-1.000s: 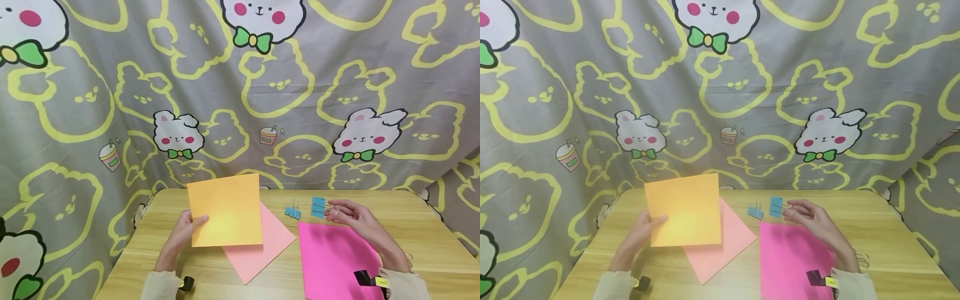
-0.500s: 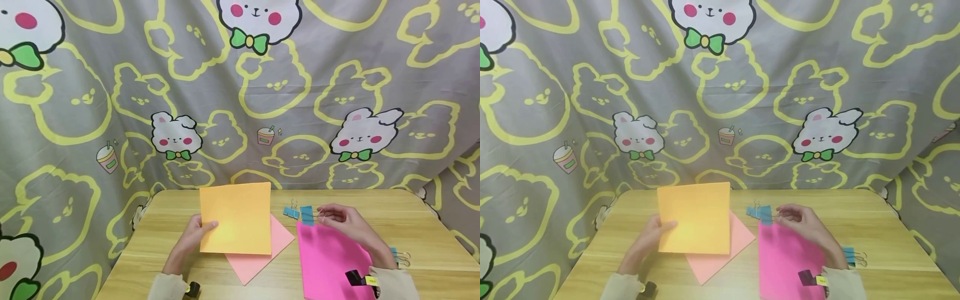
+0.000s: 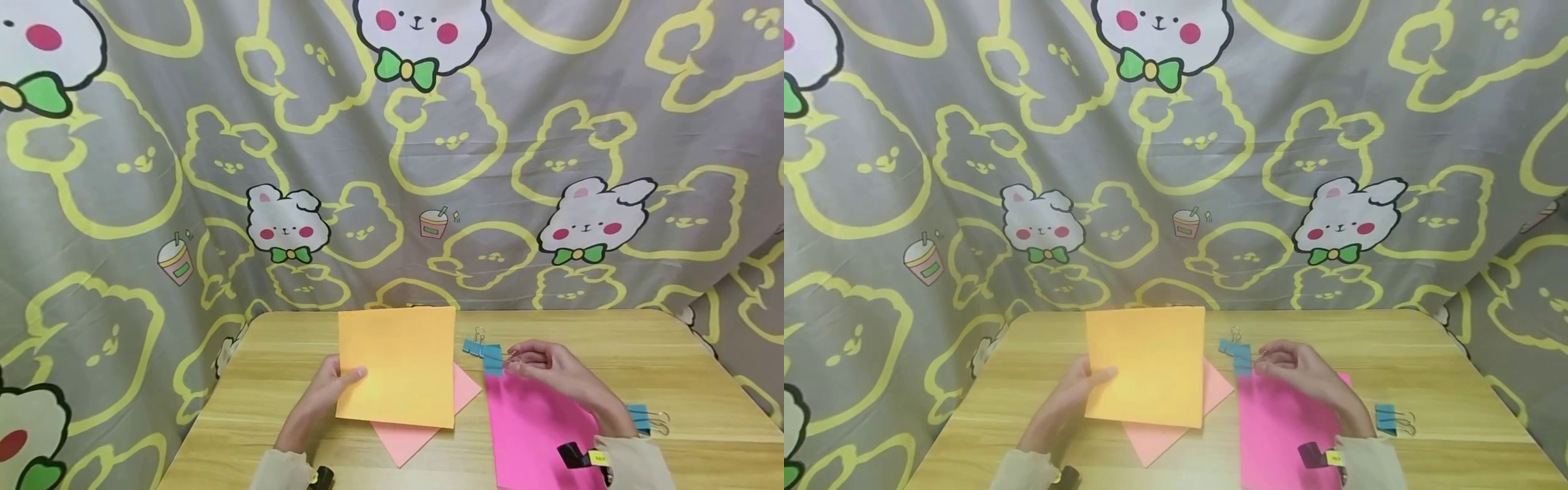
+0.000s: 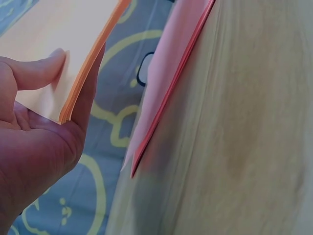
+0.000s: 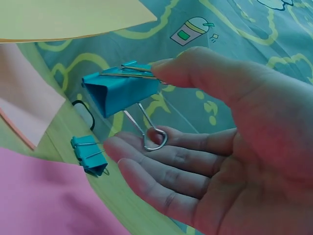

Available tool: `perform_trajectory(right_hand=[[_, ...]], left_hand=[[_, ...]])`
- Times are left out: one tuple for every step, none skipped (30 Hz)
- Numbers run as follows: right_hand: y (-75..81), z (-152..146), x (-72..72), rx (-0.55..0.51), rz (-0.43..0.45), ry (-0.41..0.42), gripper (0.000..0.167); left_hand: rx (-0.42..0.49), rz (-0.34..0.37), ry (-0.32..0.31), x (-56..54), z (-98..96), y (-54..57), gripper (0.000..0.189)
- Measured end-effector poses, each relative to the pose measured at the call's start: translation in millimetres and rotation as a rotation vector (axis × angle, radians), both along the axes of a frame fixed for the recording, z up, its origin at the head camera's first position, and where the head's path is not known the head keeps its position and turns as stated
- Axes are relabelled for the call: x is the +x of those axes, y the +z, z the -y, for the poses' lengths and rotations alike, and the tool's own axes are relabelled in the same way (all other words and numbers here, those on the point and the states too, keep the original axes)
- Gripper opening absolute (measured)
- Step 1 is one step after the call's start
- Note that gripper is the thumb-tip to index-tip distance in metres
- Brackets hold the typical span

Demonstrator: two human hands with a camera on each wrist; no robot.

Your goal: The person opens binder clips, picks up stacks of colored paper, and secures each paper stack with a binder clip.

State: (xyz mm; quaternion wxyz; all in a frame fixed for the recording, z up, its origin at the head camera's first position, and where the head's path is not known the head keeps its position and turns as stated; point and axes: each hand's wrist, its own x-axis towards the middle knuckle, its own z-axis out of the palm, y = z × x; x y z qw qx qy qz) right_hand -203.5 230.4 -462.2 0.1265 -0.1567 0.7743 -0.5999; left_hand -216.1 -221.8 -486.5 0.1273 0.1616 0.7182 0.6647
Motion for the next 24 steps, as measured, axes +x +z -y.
perform_trajectory(right_hand=[[-0.2,0.6,-0.2,-0.001,0.003,0.015,0.048],[-0.2,1.2,-0.2,-0.009,0.004,0.032,0.048],[-0.5,1.8,-0.5,-0.023,0.002,0.050,0.048],[-1.1,2.5,-1.0,-0.034,-0.002,0.069,0.048],[-2.2,3.3,-1.8,-0.048,0.000,0.083,0.049],[-3.6,4.2,-2.8,-0.058,0.001,0.098,0.049],[-5.1,5.0,-3.7,-0.067,0.002,0.111,0.050],[-6.5,5.7,-4.5,-0.074,-0.001,0.121,0.050],[-8.2,6.5,-5.3,-0.071,-0.005,0.123,0.050],[-9.4,7.3,-5.8,-0.064,-0.007,0.121,0.050],[-10.1,8.0,-6.1,-0.060,-0.010,0.115,0.050],[-10.3,8.6,-6.0,-0.059,-0.019,0.113,0.049],[-10.3,9.2,-5.8,-0.058,-0.030,0.109,0.049],[-10.3,9.8,-5.7,-0.060,-0.040,0.105,0.048],[-10.2,10.4,-5.6,-0.064,-0.051,0.104,0.047],[-10.2,11.0,-5.7,-0.069,-0.059,0.103,0.045],[-10.4,11.6,-5.8,-0.073,-0.069,0.102,0.044],[-10.5,12.2,-5.9,-0.080,-0.075,0.104,0.043],[-10.7,12.8,-6.0,-0.087,-0.082,0.106,0.042],[-10.8,13.3,-6.2,-0.094,-0.089,0.110,0.041],[-10.8,13.9,-6.2,-0.104,-0.096,0.114,0.040],[-10.6,14.3,-6.2,-0.112,-0.102,0.115,0.039],[-10.4,14.6,-6.1,-0.120,-0.108,0.118,0.039],[-10.1,14.9,-6.0,-0.128,-0.111,0.120,0.038]], left_hand=[[-0.003,0.002,0.002,0.1,-0.5,-0.6,0.029],[-0.004,0.004,0.003,0.5,-1.2,-0.8,0.029],[-0.007,0.008,0.005,0.5,-1.9,-1.2,0.029],[-0.006,0.010,0.006,0.8,-2.5,-1.4,0.029],[-0.006,0.011,0.004,1.2,-2.9,-1.4,0.029],[-0.006,0.013,0.001,1.6,-3.3,-1.5,0.030],[-0.005,0.017,0.001,1.8,-3.7,-1.4,0.030],[-0.005,0.021,0.000,2.0,-4.3,-1.4,0.031],[-0.005,0.021,-0.001,2.3,-4.6,-1.4,0.032],[-0.006,0.022,-0.001,2.4,-5.1,-1.6,0.032],[-0.005,0.024,-0.001,2.5,-5.7,-1.6,0.033],[-0.004,0.027,0.001,2.6,-6.6,-1.6,0.033],[0.001,0.027,0.002,3.1,-7.5,-1.2,0.033],[0.006,0.030,0.003,3.5,-8.3,-1.0,0.034],[0.012,0.031,0.004,3.7,-9.1,-0.8,0.034],[0.017,0.030,0.000,3.4,-9.7,-1.2,0.034],[0.023,0.031,-0.002,3.5,-10.3,-1.2,0.034],[0.028,0.031,-0.004,3.5,-10.7,-1.4,0.033],[0.033,0.030,-0.007,3.3,-10.9,-1.6,0.033],[0.035,0.030,-0.011,3.0,-11.0,-2.1,0.033],[0.038,0.030,-0.015,2.8,-11.1,-2.4,0.033],[0.041,0.030,-0.020,2.6,-11.1,-2.8,0.034],[0.045,0.034,-0.021,2.5,-11.2,-2.8,0.034],[0.048,0.036,-0.023,2.3,-11.3,-2.9,0.034]])
